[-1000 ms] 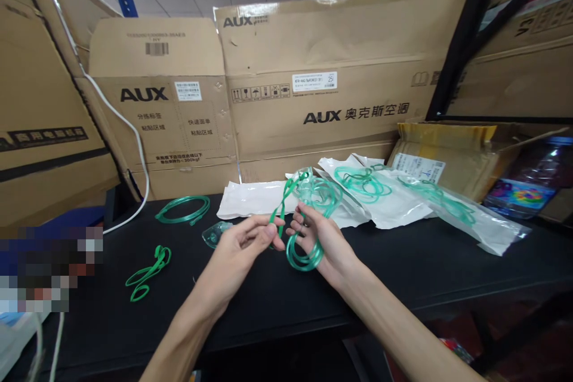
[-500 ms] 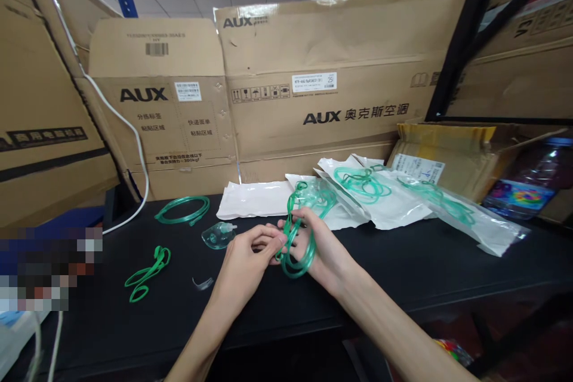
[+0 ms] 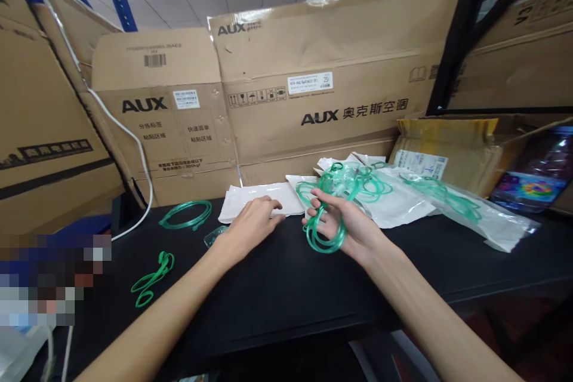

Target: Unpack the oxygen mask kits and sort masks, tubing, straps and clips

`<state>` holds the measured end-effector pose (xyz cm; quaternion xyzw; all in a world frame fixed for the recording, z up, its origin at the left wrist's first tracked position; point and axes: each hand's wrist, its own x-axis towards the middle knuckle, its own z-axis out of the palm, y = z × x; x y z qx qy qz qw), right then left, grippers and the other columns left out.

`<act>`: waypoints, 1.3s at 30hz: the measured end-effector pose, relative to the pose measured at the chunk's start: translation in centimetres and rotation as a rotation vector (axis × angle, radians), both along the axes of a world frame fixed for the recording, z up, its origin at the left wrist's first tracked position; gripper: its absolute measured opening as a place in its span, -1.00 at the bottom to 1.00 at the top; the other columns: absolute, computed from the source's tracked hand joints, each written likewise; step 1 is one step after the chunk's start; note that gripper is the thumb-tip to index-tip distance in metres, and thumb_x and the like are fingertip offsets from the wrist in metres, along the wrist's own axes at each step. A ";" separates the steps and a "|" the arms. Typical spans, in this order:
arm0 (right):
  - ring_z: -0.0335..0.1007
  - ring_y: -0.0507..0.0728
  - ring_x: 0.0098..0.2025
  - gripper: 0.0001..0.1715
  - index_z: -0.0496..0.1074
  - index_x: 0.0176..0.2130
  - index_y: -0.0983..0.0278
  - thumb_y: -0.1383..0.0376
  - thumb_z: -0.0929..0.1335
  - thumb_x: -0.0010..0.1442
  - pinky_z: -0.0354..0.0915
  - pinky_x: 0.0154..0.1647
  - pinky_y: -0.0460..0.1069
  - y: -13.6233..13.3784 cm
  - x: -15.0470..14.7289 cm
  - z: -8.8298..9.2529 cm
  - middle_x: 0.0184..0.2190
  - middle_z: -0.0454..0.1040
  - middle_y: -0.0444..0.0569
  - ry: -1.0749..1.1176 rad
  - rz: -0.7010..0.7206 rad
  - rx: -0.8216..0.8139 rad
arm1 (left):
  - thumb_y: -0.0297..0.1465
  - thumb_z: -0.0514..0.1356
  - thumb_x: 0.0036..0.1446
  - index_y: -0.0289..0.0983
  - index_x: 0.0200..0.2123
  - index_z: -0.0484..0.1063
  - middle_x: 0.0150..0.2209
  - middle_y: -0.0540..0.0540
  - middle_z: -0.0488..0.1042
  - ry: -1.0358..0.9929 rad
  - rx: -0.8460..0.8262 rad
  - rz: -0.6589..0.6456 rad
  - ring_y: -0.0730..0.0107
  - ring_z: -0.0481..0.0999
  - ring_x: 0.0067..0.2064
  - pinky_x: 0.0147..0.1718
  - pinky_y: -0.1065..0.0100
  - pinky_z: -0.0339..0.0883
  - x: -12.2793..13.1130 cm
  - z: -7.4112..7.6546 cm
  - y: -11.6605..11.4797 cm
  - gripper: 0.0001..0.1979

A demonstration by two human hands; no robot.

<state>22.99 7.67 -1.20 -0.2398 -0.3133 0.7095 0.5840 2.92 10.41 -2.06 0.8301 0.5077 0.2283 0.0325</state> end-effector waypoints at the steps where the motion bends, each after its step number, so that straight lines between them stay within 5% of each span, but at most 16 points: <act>1: 0.38 0.03 -0.49 -0.89 0.44 -0.35 0.34 0.42 0.46 0.17 0.52 -0.37 0.00 -0.1 0.1 0.1 -0.51 0.38 -0.15 -0.005 0.007 0.000 | -0.33 0.23 0.29 -0.31 0.06 0.52 0.08 -0.29 0.53 0.038 -0.012 -0.017 -0.01 0.47 0.15 0.15 0.07 0.27 0.2 -0.1 1.3 -0.68; 7: 0.42 0.05 -0.49 -0.86 0.42 -0.30 0.32 0.46 0.45 0.13 0.56 -0.32 0.08 -0.4 -0.2 0.1 -0.49 0.40 -0.16 -0.024 0.044 -0.023 | -0.27 0.22 0.34 -0.31 -0.02 0.50 -0.08 -0.14 0.57 0.186 -0.109 -0.089 0.22 0.59 -0.08 -0.03 0.05 0.47 0.4 -1.1 5.6 -0.74; 17: 0.48 0.08 -0.43 -0.64 0.43 -0.11 0.33 0.48 0.48 0.06 0.57 -0.28 0.13 -0.4 -0.7 -0.6 -0.43 0.48 -0.11 -0.064 0.156 -0.042 | -0.33 0.19 0.35 -0.32 -0.10 0.57 -0.22 -0.14 0.64 0.218 -0.002 -0.088 0.26 0.62 -0.19 -0.09 0.14 0.45 -1.0 -0.3 5.4 -0.79; 25: 0.47 0.08 -0.43 -0.60 0.47 -0.07 0.37 0.45 0.50 0.07 0.54 -0.38 0.05 -0.7 -0.7 -0.4 -0.41 0.49 -0.09 -0.078 0.157 0.018 | -0.45 0.14 0.24 -0.23 -0.13 0.65 -0.16 -0.25 0.66 0.089 0.328 0.106 0.01 0.60 -0.13 -0.13 0.16 0.38 -4.2 4.2 5.1 -0.73; 30: 0.44 0.06 -0.41 -0.61 0.50 -0.05 0.34 0.45 0.49 0.09 0.52 -0.37 0.03 -1.2 2.2 2.2 -0.39 0.48 -0.10 -0.054 0.093 0.112 | -0.41 0.12 0.31 -0.21 -0.06 0.61 -0.13 -0.18 0.64 -0.036 0.529 0.076 0.11 0.55 -0.07 -0.05 0.16 0.39 -3.9 6.3 1.7 -0.73; 35: 0.45 0.10 -0.41 -0.59 0.55 -0.12 0.29 0.45 0.54 -0.02 0.50 -0.42 0.01 -3.2 6.6 4.0 -0.38 0.51 -0.06 -0.149 -0.103 0.143 | -0.46 0.13 0.36 -0.23 -0.06 0.57 -0.08 -0.12 0.64 -0.073 0.508 -0.209 0.26 0.57 -0.03 0.03 0.23 0.42 -2.5 2.5 -4.3 -0.78; 39: 0.45 0.13 -0.44 -0.62 0.58 -0.25 0.29 0.44 0.59 -0.14 0.50 -0.46 0.03 -6.8 7.6 2.5 -0.42 0.52 0.01 -0.228 -0.083 -0.001 | -0.50 0.08 0.37 -0.22 -0.04 0.56 -0.05 -0.11 0.63 -0.019 0.292 -0.246 0.23 0.55 0.05 0.05 0.19 0.45 -3.2 -2.0 -8.0 -0.73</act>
